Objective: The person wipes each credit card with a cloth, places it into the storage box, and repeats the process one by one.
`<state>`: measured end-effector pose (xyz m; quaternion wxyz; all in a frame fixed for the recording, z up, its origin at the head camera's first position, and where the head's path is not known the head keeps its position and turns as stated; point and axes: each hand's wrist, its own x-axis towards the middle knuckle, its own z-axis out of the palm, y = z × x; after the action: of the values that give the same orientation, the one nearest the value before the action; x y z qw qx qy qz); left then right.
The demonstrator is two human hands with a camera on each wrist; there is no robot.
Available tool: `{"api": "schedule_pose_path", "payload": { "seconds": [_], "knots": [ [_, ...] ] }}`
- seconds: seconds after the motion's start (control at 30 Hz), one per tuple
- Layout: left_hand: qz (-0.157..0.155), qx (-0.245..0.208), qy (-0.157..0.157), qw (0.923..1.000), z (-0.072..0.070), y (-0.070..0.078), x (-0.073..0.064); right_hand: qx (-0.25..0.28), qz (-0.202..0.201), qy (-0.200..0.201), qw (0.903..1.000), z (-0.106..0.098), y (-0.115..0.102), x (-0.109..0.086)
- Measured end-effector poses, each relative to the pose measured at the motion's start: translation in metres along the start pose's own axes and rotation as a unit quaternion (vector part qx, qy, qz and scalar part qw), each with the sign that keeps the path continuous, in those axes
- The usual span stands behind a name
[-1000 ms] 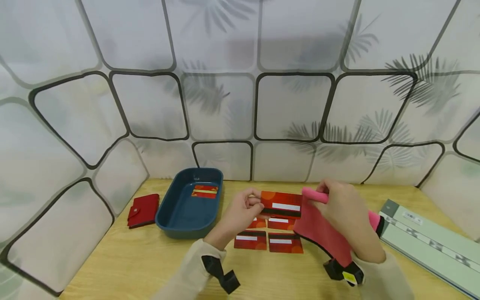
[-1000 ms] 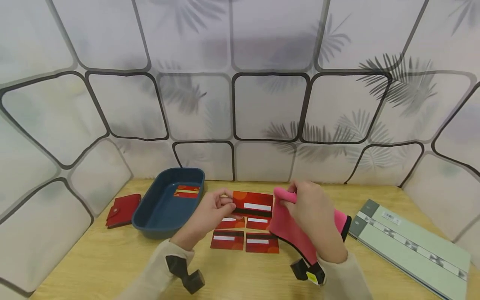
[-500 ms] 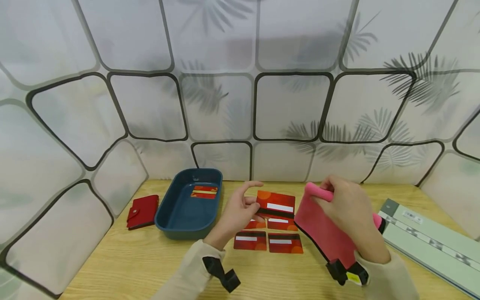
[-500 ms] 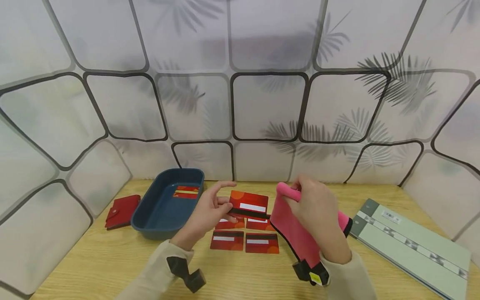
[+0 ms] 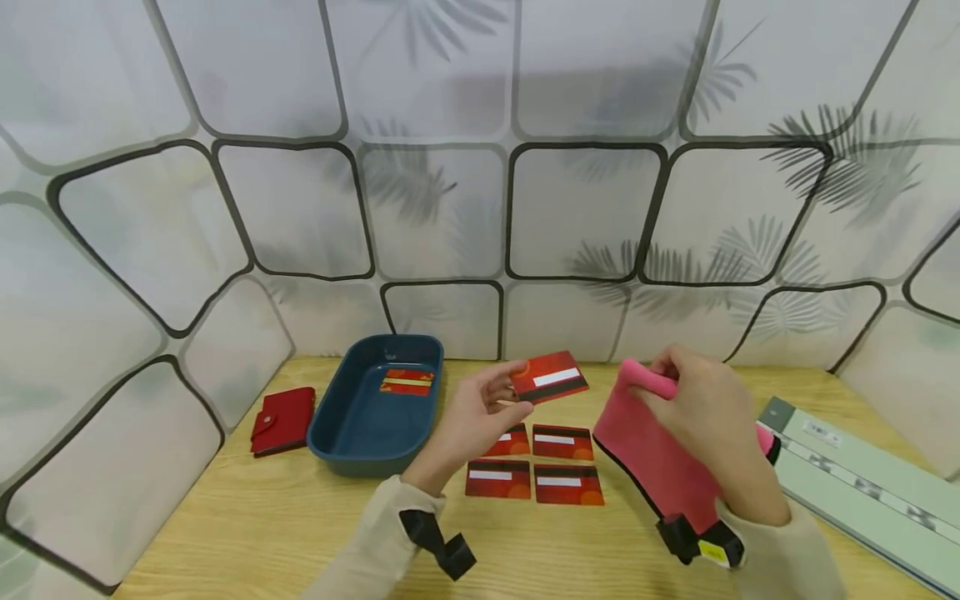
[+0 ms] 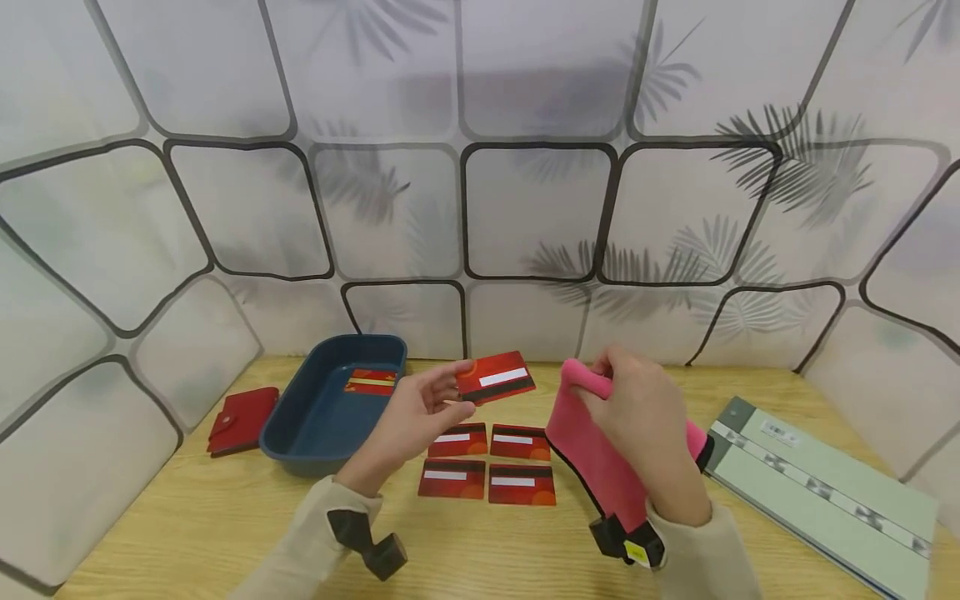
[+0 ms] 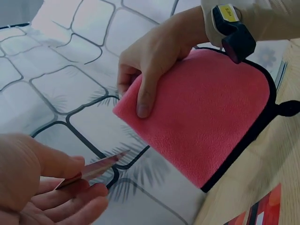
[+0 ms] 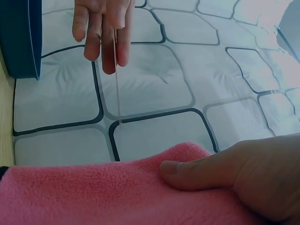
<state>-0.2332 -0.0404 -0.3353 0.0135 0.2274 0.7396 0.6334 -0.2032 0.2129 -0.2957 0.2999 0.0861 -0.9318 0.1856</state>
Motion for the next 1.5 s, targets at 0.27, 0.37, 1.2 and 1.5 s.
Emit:
{"api": "schedule_pose_path", "payload": {
  "seconds": [0.27,0.37,1.2,1.5],
  "knots": [
    [-0.028,-0.03,-0.009,0.9991,0.002,-0.001,0.001,0.016,-0.01,-0.02,0.9996,0.0,-0.002,-0.001],
    [-0.025,-0.04,0.015,0.9988,0.003,-0.003,0.002,0.02,-0.005,-0.036,0.9991,-0.001,-0.002,-0.002],
    [-0.006,-0.016,0.065,0.9977,0.026,-0.012,-0.005,0.072,-0.069,-0.115,0.9884,0.009,-0.035,-0.014],
    [0.023,0.052,0.032,0.9979,0.032,-0.007,-0.009,0.064,-0.084,-0.095,0.9898,0.013,-0.047,-0.019]
  ]
}}
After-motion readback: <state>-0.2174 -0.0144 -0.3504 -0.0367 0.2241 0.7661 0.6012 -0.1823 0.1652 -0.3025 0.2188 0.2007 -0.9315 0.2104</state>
